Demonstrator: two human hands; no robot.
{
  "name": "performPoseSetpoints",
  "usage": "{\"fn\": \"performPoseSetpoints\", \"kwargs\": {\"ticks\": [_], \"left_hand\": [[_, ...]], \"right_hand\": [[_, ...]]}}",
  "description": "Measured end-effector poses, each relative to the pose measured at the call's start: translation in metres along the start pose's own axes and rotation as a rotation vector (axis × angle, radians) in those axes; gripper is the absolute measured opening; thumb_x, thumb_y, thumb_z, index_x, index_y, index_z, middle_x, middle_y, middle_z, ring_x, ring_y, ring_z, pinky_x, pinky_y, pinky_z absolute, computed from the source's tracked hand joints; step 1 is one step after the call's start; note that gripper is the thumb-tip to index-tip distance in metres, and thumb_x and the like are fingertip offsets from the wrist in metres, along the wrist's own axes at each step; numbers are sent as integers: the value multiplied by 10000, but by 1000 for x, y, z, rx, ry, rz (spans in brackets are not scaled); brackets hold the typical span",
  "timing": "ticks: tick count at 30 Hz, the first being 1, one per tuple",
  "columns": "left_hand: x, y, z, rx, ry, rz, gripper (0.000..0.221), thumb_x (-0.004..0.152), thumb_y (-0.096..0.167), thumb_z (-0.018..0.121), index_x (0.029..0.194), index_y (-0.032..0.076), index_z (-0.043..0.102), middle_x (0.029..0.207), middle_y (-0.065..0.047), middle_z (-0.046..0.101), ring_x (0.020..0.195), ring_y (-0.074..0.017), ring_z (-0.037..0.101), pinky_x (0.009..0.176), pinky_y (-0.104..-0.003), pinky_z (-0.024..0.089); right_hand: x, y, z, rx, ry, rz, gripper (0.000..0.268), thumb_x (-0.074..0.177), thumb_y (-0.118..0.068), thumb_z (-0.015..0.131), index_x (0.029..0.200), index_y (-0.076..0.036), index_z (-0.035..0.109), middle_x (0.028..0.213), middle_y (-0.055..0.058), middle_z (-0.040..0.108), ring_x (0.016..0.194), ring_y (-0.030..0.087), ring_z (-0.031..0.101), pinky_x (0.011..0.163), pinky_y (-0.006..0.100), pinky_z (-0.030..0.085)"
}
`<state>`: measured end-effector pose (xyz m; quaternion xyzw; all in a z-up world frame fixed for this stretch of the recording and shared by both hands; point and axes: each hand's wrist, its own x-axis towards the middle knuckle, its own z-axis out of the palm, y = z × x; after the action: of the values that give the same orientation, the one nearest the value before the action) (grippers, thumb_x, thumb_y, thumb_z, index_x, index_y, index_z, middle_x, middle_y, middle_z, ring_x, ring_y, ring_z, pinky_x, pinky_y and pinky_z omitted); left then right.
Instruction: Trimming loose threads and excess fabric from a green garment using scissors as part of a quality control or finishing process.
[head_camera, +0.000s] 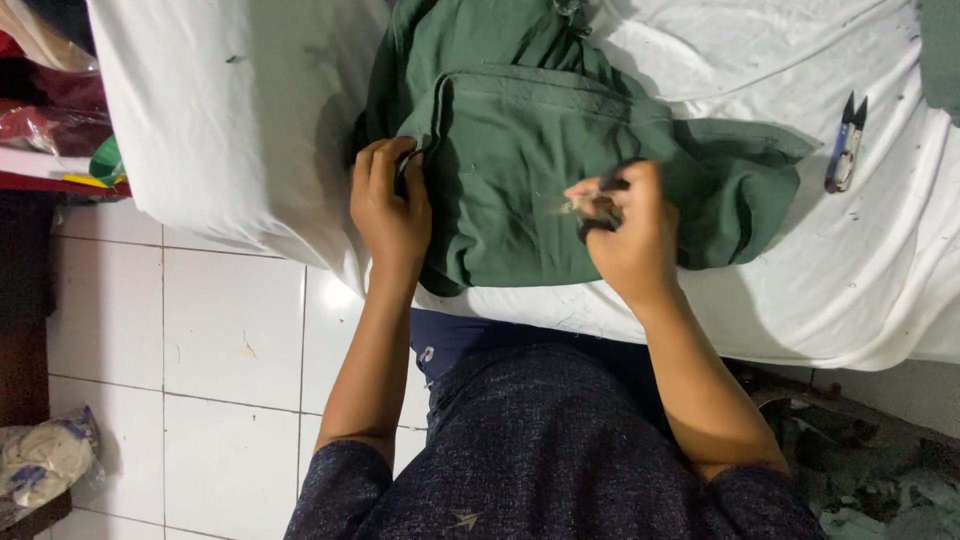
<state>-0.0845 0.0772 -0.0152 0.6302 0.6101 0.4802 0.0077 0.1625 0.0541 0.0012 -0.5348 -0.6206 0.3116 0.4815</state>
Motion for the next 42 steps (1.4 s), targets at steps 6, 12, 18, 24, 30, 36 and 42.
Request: {"fn": "performPoseSetpoints", "kwargs": {"ticks": [6,12,18,24,30,36,42], "left_hand": [[-18,-1,-3,-162,-58,13,313,882,-212,592,857,93,662,981,-98,538,911,-340,648,769,-406,535],[-29,2,14,-17,-137,32,177,910,172,778,1076,154,719,1040,-75,492,1113,-379,499,1041,-536,369],[-23,18,25,41,-89,54,123,907,106,793,1008,156,743,1021,-59,497,1134,-400,506,1032,-526,370],[-28,4,32,-2,-26,25,103,912,92,788,882,145,705,963,-59,567,1089,-391,581,1037,-560,401],[-37,26,-13,-195,-138,80,123,952,139,747,871,95,667,1037,-136,575,1217,-523,518,1097,-693,332],[-51,63,-79,-474,-659,152,375,947,381,697,700,98,704,969,-114,706,1093,-394,677,1116,-599,419],[-48,29,-67,-357,-391,71,128,901,169,783,857,54,751,878,-140,656,941,-384,686,896,-534,563]], "right_hand": [[5,23,8,-115,-41,13,340,861,181,686,1036,-45,503,974,62,786,919,246,774,823,318,592],[-1,55,28,-432,36,-119,414,776,-99,914,1030,-87,587,881,74,710,862,314,725,783,427,590],[-7,51,12,8,78,-67,279,910,131,725,1009,-37,526,867,73,737,865,252,750,799,321,584],[-50,35,-20,429,-299,192,393,759,37,854,1001,-35,554,804,102,749,731,195,761,731,287,592],[-3,11,1,134,-86,-78,335,840,163,755,1037,3,536,901,145,752,797,276,751,736,328,586],[44,41,44,-304,34,-351,434,717,18,915,994,-93,601,953,-8,750,834,246,719,780,333,602],[46,47,51,-245,141,-226,344,809,46,827,973,-126,578,861,-56,764,745,195,734,748,282,580]]}}
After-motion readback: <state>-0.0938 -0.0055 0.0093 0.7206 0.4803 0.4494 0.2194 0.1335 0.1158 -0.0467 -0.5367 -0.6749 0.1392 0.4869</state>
